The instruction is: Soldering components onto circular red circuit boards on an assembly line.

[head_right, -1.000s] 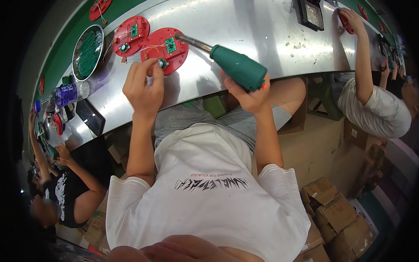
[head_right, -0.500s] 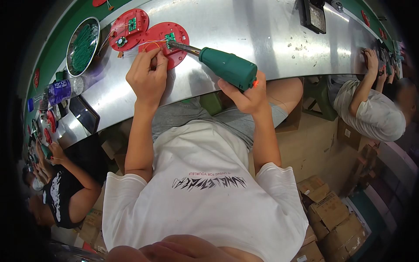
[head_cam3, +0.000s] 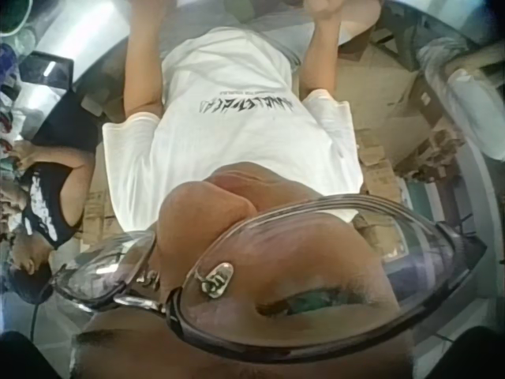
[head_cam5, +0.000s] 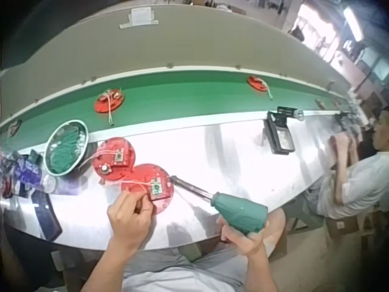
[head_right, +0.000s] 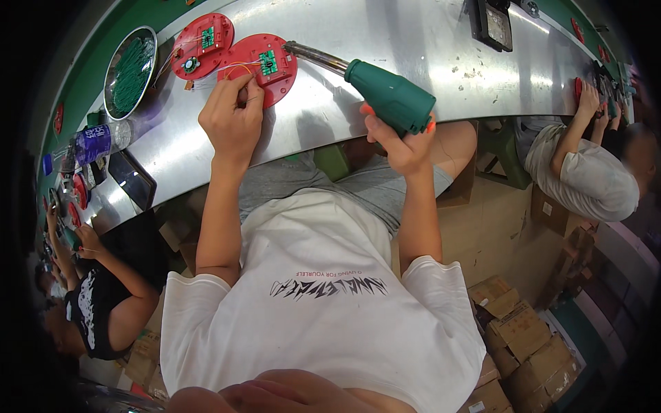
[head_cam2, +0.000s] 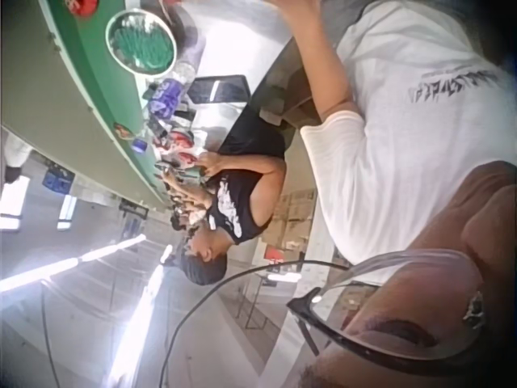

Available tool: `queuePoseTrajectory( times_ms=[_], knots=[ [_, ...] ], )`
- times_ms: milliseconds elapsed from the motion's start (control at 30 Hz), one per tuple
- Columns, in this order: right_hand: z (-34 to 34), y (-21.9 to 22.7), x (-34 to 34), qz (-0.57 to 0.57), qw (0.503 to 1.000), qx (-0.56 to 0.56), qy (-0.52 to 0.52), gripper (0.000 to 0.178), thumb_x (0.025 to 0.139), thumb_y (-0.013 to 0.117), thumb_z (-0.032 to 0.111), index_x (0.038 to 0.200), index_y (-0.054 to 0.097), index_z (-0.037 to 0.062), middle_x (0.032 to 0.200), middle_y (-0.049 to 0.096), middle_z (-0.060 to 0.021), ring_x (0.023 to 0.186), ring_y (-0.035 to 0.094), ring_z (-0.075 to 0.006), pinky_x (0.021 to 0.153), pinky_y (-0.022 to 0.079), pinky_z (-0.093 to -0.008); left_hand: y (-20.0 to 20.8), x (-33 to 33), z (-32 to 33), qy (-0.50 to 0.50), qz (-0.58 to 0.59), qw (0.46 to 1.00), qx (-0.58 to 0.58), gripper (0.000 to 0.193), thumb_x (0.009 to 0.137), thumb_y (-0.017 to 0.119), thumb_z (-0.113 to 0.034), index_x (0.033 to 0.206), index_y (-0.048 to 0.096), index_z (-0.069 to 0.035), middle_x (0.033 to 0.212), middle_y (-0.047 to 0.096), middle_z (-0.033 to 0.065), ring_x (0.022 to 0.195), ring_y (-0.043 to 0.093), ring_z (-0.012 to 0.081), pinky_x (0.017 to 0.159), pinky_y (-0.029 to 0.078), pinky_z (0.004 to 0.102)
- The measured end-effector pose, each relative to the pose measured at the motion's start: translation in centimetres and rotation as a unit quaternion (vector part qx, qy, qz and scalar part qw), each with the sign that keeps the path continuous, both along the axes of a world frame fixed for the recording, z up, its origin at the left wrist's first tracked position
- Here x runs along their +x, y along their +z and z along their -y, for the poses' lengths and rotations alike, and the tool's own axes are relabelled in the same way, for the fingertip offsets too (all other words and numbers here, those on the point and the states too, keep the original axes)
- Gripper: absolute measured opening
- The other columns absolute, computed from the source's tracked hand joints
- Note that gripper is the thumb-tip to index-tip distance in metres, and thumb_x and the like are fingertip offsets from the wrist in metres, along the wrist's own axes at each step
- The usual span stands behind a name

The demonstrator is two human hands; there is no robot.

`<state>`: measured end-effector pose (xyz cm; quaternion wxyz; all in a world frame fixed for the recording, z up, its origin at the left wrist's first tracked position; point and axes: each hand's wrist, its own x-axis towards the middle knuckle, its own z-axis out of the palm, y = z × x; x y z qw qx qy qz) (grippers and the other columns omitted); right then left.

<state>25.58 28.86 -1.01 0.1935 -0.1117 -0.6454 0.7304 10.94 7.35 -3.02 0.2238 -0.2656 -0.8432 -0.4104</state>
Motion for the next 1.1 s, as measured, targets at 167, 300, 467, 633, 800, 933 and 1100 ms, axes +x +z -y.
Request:
queuePoseTrajectory(
  times_ms=[167, 300, 467, 633, 800, 933, 1100],
  knots=[
    [-0.6, -0.6, 0.0, -0.034, 0.999, -0.015, -0.005, 0.029, 0.085, 0.065, -0.004, 0.114, 0.064, -0.0062, 0.096, 0.069, -0.0144, 0.061, 0.061, -0.0137, 0.055, 0.051, -0.0266, -0.4, -0.1, 0.3, 0.003, -0.004, 1.0, 0.0, 0.008, 0.08, 0.073, -0.002, 0.088, 0.072, -0.003, 0.074, 0.064, 0.0076, 0.056, 0.062, 0.0204, 0.053, 0.05, 0.0318],
    [-1.5, -0.8, 0.0, -0.065, 0.998, -0.011, -0.018, 0.032, 0.086, 0.064, -0.003, 0.118, 0.061, -0.007, 0.098, 0.069, -0.0162, 0.061, 0.061, -0.0155, 0.054, 0.05, -0.0273, 0.6, -0.1, 0.0, 0.032, -0.023, 0.999, 0.019, 0.013, 0.079, 0.075, -0.005, 0.092, 0.073, -0.004, 0.08, 0.065, 0.0089, 0.059, 0.063, 0.0227, 0.055, 0.051, 0.0333],
    [-5.3, -0.9, 1.0, -0.097, 0.991, -0.032, -0.087, 0.038, 0.087, 0.063, -0.001, 0.123, 0.057, -0.0077, 0.098, 0.068, -0.0178, 0.057, 0.061, -0.0177, 0.053, 0.05, -0.0284, 4.9, -2.6, 0.7, 0.0, -0.025, 0.995, -0.092, 0.031, 0.078, 0.079, -0.016, 0.106, 0.073, -0.004, 0.086, 0.066, 0.0135, 0.075, 0.066, 0.0334, 0.066, 0.054, 0.041],
    [-10.5, -2.3, -0.9, -0.174, 0.956, -0.038, -0.234, 0.028, 0.092, 0.06, 0.011, 0.113, 0.058, -0.0074, 0.098, 0.065, -0.0214, 0.052, 0.061, -0.0212, 0.05, 0.048, -0.0301, 6.8, -7.7, -4.0, -0.184, 0.108, 0.902, -0.376, 0.052, 0.068, 0.083, -0.036, 0.106, 0.07, -0.003, 0.095, 0.067, 0.0134, 0.09, 0.066, 0.0323, 0.077, 0.053, 0.0436],
    [-11.6, -2.8, -0.2, -0.191, 0.899, -0.043, -0.392, 0.031, 0.095, 0.054, 0.016, 0.117, 0.054, -0.0063, 0.099, 0.063, -0.0205, 0.049, 0.058, -0.0196, 0.048, 0.048, -0.0309, 7.5, -18.3, -21.4, -0.166, 0.049, 0.896, -0.409, 0.043, 0.076, 0.074, -0.035, 0.104, 0.066, -0.003, 0.098, 0.069, 0.0185, 0.094, 0.068, 0.0377, 0.08, 0.055, 0.0471],
    [-11.5, -2.8, -0.2, -0.216, 0.859, -0.087, -0.457, 0.031, 0.095, 0.054, 0.019, 0.115, 0.053, -0.0044, 0.097, 0.06, -0.0177, 0.049, 0.056, -0.0186, 0.045, 0.047, -0.0324, 8.2, -26.3, -39.7, -0.148, -0.057, 0.904, -0.396, 0.04, 0.084, 0.066, -0.033, 0.111, 0.062, -0.003, 0.109, 0.069, 0.0239, 0.102, 0.067, 0.042, 0.088, 0.055, 0.0505],
    [-10.7, -2.3, -1.6, -0.151, 0.824, -0.147, -0.525, 0.03, 0.097, 0.054, 0.02, 0.118, 0.051, -0.0019, 0.093, 0.059, -0.0137, 0.051, 0.054, -0.0174, 0.044, 0.047, -0.033, 5.9, -27.2, -61.0, -0.306, -0.033, 0.882, -0.356, 0.056, 0.09, 0.056, -0.025, 0.145, 0.048, -0.016, 0.129, 0.064, 0.0212, 0.116, 0.064, 0.0409, 0.097, 0.052, 0.052]
  ],
)
